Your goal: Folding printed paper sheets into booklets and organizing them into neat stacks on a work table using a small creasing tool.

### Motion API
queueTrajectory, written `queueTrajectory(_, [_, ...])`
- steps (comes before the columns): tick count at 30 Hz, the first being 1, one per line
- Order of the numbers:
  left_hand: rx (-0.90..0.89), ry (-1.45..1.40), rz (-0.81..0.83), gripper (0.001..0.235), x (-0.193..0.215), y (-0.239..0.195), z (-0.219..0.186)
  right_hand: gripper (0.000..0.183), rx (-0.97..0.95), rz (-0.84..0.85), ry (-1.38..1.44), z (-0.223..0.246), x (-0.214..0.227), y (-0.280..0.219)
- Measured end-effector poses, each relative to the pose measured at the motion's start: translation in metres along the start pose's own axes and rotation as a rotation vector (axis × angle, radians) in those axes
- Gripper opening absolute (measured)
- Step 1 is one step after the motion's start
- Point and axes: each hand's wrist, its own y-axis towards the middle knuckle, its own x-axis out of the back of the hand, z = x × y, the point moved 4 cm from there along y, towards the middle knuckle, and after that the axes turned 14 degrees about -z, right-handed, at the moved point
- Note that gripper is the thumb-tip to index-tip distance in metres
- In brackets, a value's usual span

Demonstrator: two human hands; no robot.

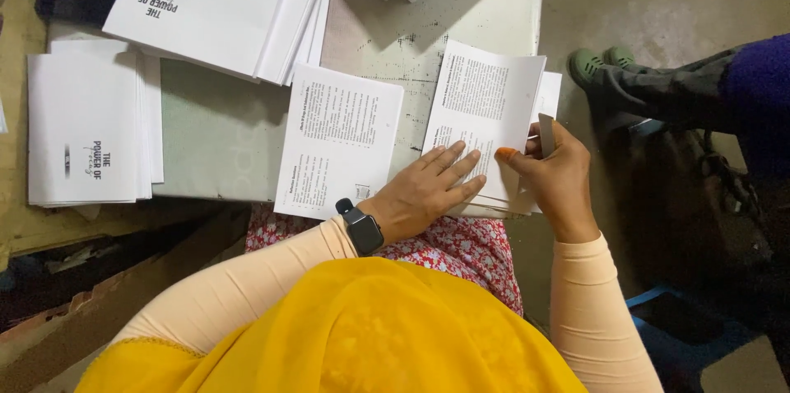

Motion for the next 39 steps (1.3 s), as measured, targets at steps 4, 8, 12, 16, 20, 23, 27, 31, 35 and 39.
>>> queueTrajectory(4, [-0.006, 0.034, 0.057, 0.040, 0.006, 0.002, -0.005, 0.040, -0.013, 0.004, 0.001, -0.004, 0.001, 0.001])
queueTrajectory(8, [-0.007, 0.019, 0.060, 0.040, 0.004, 0.002, -0.004, 0.040, -0.036, 0.004, -0.025, -0.010, 0.000, 0.003])
queueTrajectory(12, [-0.046, 0.074, 0.050, 0.037, 0.003, 0.005, -0.006, 0.040, -0.017, -0.002, -0.023, 0.008, -0.001, -0.003])
queueTrajectory(16, [-0.046, 0.080, 0.040, 0.036, 0.003, 0.005, -0.012, 0.042, 0.002, -0.010, -0.056, 0.003, -0.002, 0.000])
queueTrajectory(20, [-0.047, 0.082, -0.033, 0.036, -0.002, 0.003, -0.016, 0.045, -0.039, -0.017, -0.095, 0.010, -0.002, -0.004])
queueTrajectory(23, [-0.044, 0.081, -0.011, 0.043, -0.003, 0.003, -0.018, 0.045, -0.026, -0.022, -0.129, 0.015, 0.003, -0.004])
queueTrajectory(27, [-0.022, 0.068, -0.033, 0.055, -0.013, 0.000, -0.017, 0.069, 0.169, -0.061, -0.419, 0.042, 0.009, -0.011])
queueTrajectory(31, [-0.050, 0.127, -0.071, 0.069, -0.021, -0.004, -0.017, 0.045, 0.173, 0.100, -0.306, 0.056, -0.004, -0.020])
queueTrajectory(35, [-0.035, 0.147, -0.068, 0.052, 0.003, 0.004, -0.021, 0.026, 0.118, 0.318, -0.252, 0.064, -0.028, -0.022])
queueTrajectory(39, [-0.047, 0.155, -0.110, 0.041, 0.008, 0.003, -0.021, 0.011, 0.276, 0.270, -0.214, 0.050, -0.047, -0.008])
